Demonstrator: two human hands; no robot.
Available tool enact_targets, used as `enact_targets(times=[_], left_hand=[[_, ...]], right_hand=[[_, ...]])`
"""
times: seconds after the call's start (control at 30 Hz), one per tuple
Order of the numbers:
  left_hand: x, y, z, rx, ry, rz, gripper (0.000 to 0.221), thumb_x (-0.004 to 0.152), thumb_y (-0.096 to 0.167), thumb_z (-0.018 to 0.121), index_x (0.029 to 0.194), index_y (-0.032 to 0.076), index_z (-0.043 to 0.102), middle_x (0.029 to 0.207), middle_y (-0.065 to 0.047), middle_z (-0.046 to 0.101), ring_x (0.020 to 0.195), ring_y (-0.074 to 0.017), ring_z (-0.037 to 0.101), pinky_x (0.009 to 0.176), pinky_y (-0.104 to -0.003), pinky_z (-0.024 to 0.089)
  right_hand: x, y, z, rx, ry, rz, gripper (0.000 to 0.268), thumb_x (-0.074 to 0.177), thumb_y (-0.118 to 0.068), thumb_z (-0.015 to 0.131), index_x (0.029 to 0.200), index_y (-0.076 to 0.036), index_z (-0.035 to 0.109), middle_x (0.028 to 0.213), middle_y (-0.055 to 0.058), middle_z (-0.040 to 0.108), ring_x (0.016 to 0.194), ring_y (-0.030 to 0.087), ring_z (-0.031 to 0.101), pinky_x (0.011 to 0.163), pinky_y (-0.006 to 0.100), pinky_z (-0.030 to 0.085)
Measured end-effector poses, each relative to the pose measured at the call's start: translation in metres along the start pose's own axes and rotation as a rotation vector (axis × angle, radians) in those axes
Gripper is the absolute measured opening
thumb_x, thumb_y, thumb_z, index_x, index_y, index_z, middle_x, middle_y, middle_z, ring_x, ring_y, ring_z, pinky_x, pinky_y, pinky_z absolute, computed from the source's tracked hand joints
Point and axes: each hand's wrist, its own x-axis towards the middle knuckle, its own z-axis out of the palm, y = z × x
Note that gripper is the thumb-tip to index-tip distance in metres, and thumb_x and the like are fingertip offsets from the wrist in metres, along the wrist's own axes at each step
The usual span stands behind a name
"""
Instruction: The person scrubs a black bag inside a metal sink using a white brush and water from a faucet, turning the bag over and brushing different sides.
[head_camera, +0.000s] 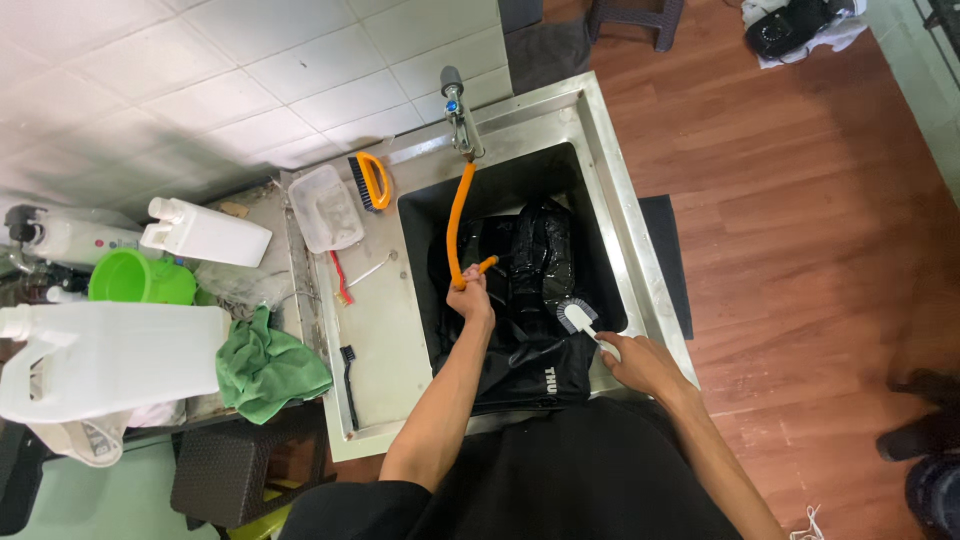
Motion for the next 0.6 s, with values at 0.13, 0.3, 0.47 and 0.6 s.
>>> enact_targets(times=[0.13,0.3,0.47,0.6], left_hand=[[-0.017,0.031,0.015,-0.088,-0.003,-0.050,0.015,0.107,0.002,0.050,0.094,-0.001,0.057,0.116,-0.018,0.073,0.126,-0.0302,0.066,0.109,-0.044,0.055],[0.002,0.028,0.019,-0.192,-0.028,-0.015,0.031,0.098,-0.012,0.055,0.087,0.011,0.037,0.093,-0.011,0.070,0.112,-0.0311,0.073,0.097,-0.046,0.061],[-0.009,0.027,0.011,-0.079,-0.079,-0.030,0.032,0.095,-0.012,0.057,0.084,0.014,0.041,0.091,-0.010,0.070,0.108,-0.0302,0.075,0.093,-0.047,0.064],[-0.016,0.018,-0.007,0.093,-0.207,-0.069,0.034,0.095,-0.013,0.064,0.071,0.006,0.047,0.089,-0.018,0.074,0.100,-0.0364,0.077,0.078,-0.053,0.070]], right_hand=[[0.006,0.001,0.004,0.007,0.005,0.000,0.047,0.099,-0.029,0.054,0.145,-0.019,0.063,0.097,0.032,0.078,0.102,0.050,0.075,0.089,0.057,0.056],[0.012,0.004,0.012,-0.040,0.003,0.002,0.048,0.100,-0.033,0.055,0.146,-0.022,0.062,0.097,0.031,0.078,0.103,0.049,0.075,0.089,0.057,0.056],[0.010,0.000,0.006,-0.026,0.002,-0.005,0.047,0.099,-0.031,0.055,0.144,-0.020,0.063,0.098,0.034,0.076,0.104,0.052,0.073,0.090,0.060,0.055],[0.009,0.003,0.010,-0.044,0.004,0.007,0.048,0.098,-0.031,0.055,0.145,-0.023,0.062,0.099,0.032,0.077,0.105,0.051,0.074,0.090,0.059,0.055]])
